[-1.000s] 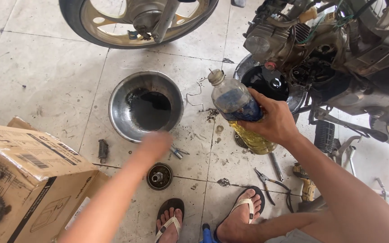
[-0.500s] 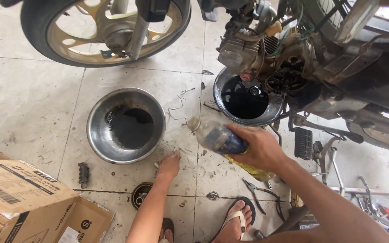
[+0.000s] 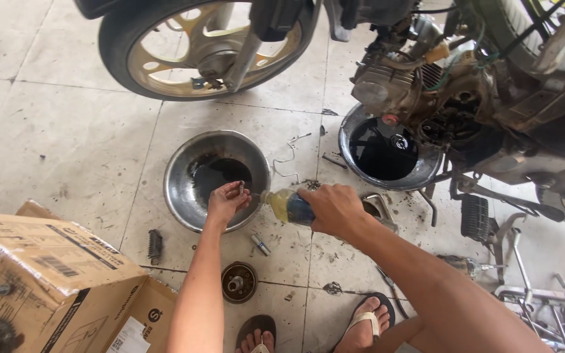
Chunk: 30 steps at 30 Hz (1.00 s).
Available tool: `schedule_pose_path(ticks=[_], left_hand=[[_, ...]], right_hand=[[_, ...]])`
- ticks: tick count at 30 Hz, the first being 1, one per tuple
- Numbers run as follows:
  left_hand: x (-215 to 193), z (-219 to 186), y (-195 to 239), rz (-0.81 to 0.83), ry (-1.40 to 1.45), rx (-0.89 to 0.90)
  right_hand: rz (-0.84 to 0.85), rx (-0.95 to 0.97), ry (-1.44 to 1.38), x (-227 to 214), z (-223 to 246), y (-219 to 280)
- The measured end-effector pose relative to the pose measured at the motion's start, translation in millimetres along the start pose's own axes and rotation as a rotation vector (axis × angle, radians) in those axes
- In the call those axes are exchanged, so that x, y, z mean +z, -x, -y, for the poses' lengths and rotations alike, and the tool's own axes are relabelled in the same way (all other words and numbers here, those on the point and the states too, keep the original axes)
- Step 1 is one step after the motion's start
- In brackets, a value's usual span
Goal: Cleaning motorcycle engine components by pouring oil over them in a basin
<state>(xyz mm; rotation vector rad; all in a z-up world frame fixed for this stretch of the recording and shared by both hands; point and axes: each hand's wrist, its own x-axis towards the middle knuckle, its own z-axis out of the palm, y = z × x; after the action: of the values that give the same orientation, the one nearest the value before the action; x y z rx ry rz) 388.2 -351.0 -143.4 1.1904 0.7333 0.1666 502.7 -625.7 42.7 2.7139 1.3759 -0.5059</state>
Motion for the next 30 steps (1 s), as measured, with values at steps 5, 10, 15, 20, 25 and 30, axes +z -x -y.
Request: schedule_pose_path(ticks=[5, 10, 15, 20, 25, 30], left_hand=[[-12, -7, -2, -0.062, 0.039, 0.048], [-20, -5, -10, -0.088, 0.101, 0.091], [-26, -9, -11, -0.033, 0.108, 0.098], [-19, -14, -9, -0.099, 0.125, 0.095], [-16, -15, -10, -0.082, 0.102, 0.146], [-18, -7, -11, -0.066, 0.092, 0.112]], right_hand=[[-0.056, 0.016, -0.025, -9, 37, -26], [-0.072, 0.019, -0.043, -12, 52, -40], [-0.046, 0.035, -0.044, -26, 62, -39], [-0.020, 0.046, -0.027, -27, 63, -38], [-0.017, 0.062, -0.033, -26, 60, -40], [0.005, 0.036, -0.062, -39, 62, -36]])
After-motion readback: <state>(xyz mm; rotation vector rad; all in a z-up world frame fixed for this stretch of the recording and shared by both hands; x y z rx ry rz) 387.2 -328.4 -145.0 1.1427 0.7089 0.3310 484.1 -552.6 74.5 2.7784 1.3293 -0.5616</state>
